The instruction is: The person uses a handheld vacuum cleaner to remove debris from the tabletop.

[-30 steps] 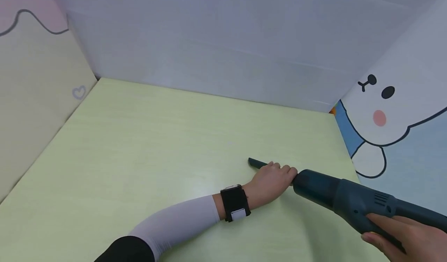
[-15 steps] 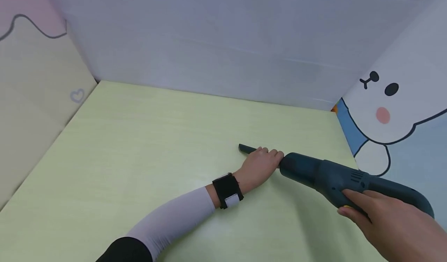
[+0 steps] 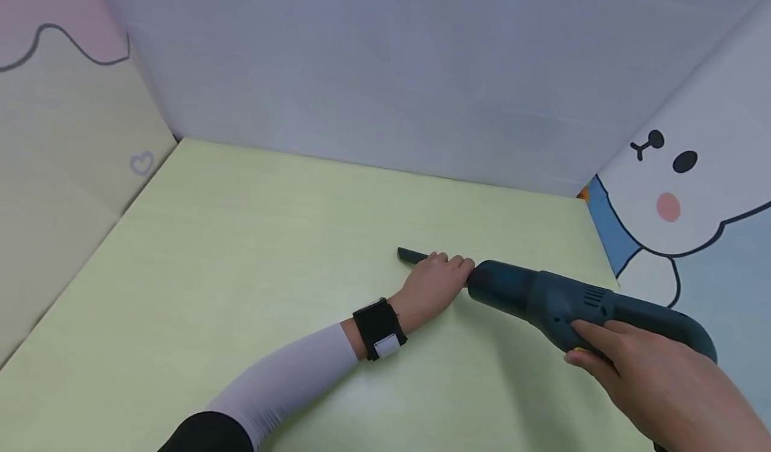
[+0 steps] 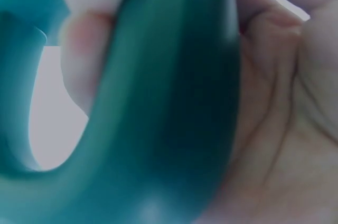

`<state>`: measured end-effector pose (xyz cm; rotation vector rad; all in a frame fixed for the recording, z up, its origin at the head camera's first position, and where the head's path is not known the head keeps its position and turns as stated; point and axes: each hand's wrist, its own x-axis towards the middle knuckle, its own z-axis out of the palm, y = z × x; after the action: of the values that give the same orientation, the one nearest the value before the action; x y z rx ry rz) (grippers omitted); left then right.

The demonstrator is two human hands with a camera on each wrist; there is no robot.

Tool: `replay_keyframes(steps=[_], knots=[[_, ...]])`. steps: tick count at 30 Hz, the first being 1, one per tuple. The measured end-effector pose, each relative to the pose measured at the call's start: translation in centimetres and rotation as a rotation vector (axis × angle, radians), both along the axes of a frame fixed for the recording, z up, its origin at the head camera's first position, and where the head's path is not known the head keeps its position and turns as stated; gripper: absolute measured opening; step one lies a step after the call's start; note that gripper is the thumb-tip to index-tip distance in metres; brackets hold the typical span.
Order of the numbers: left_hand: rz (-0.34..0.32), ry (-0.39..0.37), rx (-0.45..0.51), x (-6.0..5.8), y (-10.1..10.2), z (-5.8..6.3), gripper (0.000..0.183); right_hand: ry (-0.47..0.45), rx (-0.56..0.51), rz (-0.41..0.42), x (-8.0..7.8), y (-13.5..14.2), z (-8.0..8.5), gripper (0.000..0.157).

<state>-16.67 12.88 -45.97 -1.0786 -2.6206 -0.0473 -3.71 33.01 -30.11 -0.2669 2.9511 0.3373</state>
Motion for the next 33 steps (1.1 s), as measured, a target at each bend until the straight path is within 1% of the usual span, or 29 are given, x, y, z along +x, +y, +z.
replay_keyframes(steps=[3, 4, 6, 8, 10, 11, 13, 18, 21, 25, 29, 33], knots=[[-0.011, 0.013, 0.001, 0.1, -0.3, -0.1, 0.022, 0.068, -0.022, 0.047, 0.4, -0.1, 0.0, 0.043], [-0.014, 0.011, 0.003, -0.2, -0.6, 0.1, 0.022, 0.099, -0.039, 0.07, 0.4, -0.1, 0.1, 0.043], [-0.024, -0.009, 0.013, -0.8, -1.1, 0.5, 0.021, 0.126, -0.057, 0.094, 0.0, -0.3, 0.2, 0.045], [-0.038, -0.039, 0.017, -1.4, -1.7, 0.8, 0.022, 0.112, -0.06, 0.089, -0.4, -0.4, 0.3, 0.048], [-0.056, -0.08, 0.021, -1.9, -2.0, 0.9, 0.024, 0.066, -0.049, 0.058, -0.8, -0.7, 0.4, 0.05], [-0.066, -0.094, 0.021, -2.2, -2.0, 0.9, 0.025, 0.042, -0.041, 0.04, -0.9, -0.9, 0.5, 0.05], [-0.084, -0.117, 0.021, -2.6, -2.1, 0.7, 0.027, 0.022, -0.033, 0.023, -1.1, -1.2, 0.5, 0.051], [-0.117, -0.148, 0.013, -3.5, -1.7, 0.6, 0.029, 0.022, -0.032, 0.004, -1.1, -1.4, 0.4, 0.052], [-0.133, -0.16, 0.013, -4.0, -1.2, 0.8, 0.029, 0.01, -0.026, -0.008, -1.3, -1.3, 0.5, 0.053], [-0.154, -0.187, 0.018, -4.3, 0.0, 1.2, 0.029, 0.006, -0.011, -0.034, -1.4, -0.8, 0.6, 0.053], [-0.158, -0.201, 0.007, -4.4, 1.0, 1.6, 0.029, 0.02, 0.002, -0.056, -1.2, 0.0, 0.6, 0.051], [-0.162, -0.206, 0.005, -4.5, 1.5, 1.6, 0.028, 0.008, 0.005, -0.082, -1.4, 0.8, 0.6, 0.052]])
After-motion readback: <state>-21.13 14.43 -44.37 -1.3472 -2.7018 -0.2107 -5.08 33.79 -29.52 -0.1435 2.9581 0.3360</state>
